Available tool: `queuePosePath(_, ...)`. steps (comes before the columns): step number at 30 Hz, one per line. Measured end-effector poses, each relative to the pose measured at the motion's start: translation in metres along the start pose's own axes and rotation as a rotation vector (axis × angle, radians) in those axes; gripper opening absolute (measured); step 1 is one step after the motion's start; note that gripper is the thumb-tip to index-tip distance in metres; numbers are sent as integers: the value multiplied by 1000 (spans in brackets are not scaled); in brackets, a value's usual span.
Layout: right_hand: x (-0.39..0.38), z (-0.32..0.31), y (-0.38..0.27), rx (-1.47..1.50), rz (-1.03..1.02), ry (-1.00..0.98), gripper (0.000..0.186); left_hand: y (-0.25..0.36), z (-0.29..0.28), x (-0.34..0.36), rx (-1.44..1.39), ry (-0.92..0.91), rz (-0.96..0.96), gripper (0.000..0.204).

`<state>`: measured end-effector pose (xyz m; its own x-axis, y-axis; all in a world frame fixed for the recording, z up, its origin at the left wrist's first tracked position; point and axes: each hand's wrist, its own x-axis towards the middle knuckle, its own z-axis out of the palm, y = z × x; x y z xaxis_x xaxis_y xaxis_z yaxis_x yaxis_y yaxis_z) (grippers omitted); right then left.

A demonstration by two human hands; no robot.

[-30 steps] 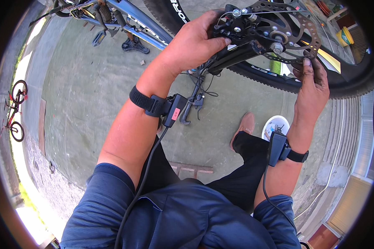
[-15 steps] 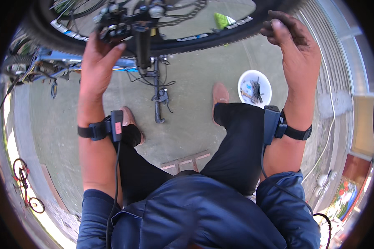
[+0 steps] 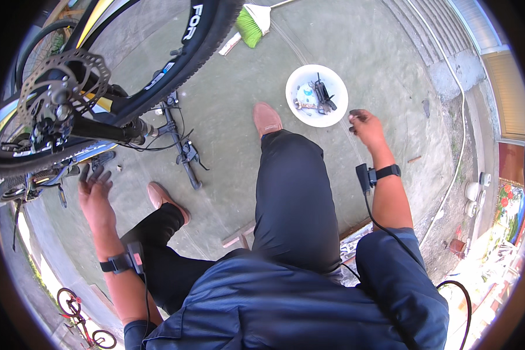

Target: The person works on a bicycle rear wheel and disc brake by hand, picking up small parts from a white bucket and fitting them onto the wheel axle and brake assembly.

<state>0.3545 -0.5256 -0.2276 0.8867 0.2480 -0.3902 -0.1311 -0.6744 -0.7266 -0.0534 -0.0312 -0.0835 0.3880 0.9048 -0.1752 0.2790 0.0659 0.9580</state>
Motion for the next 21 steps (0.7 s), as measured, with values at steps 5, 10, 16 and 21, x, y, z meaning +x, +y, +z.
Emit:
queuePosePath(5, 42, 59, 69, -218, 76, -98, 28, -41, 38, -28, 97, -101, -246, 53)
queuePosePath(10, 79, 89, 61, -487, 79, -210, 26, -75, 87, -50, 91, -305, -475, 50)
queuePosePath(16, 121, 114, 48, -726, -20, -232, 23, -85, 129, -52, 118, -410, -642, 43)
queuePosePath(21, 148, 133, 58, -875, -73, -224, 26, -99, 136, -48, 238, -482, -692, 46)
